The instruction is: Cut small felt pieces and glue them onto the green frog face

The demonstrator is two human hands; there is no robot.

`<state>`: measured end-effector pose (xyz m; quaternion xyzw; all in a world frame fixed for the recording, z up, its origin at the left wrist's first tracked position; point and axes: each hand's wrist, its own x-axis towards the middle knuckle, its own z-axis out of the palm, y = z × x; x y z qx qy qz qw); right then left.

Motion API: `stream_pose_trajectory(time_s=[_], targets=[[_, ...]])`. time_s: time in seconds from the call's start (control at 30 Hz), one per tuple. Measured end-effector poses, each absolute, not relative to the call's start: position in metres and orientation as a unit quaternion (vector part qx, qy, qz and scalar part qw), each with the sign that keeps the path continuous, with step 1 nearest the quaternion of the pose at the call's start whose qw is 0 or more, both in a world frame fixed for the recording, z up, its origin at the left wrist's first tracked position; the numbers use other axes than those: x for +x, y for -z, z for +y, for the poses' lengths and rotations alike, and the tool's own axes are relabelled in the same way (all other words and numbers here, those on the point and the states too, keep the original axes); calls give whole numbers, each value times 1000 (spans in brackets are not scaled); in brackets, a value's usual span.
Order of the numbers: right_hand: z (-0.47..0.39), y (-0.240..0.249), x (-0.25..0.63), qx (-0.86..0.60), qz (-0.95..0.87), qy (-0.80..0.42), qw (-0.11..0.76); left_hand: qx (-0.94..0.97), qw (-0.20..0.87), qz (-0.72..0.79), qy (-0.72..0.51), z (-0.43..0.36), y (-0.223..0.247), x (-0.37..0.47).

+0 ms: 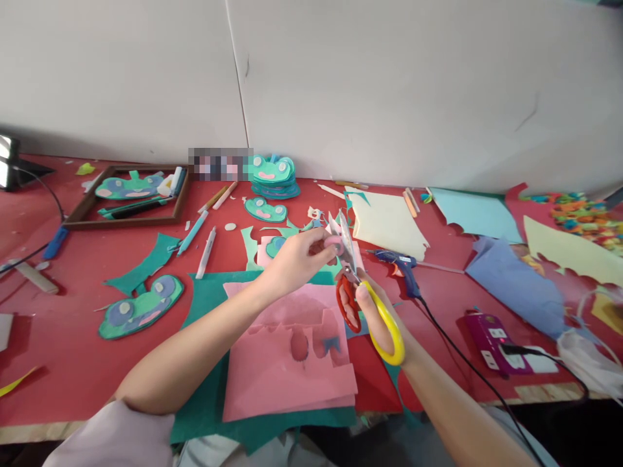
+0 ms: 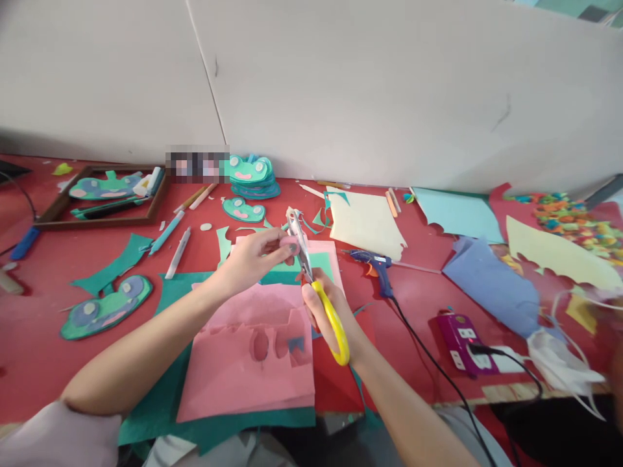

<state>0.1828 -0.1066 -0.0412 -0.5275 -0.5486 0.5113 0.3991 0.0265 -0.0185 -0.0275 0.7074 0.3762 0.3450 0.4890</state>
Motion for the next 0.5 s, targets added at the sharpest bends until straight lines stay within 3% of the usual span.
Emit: stream_pose_trajectory(time_s=[0.5], targets=[[-101,55,186,-502,-532,-542,415,709,487,361,-361,-18,26,25]])
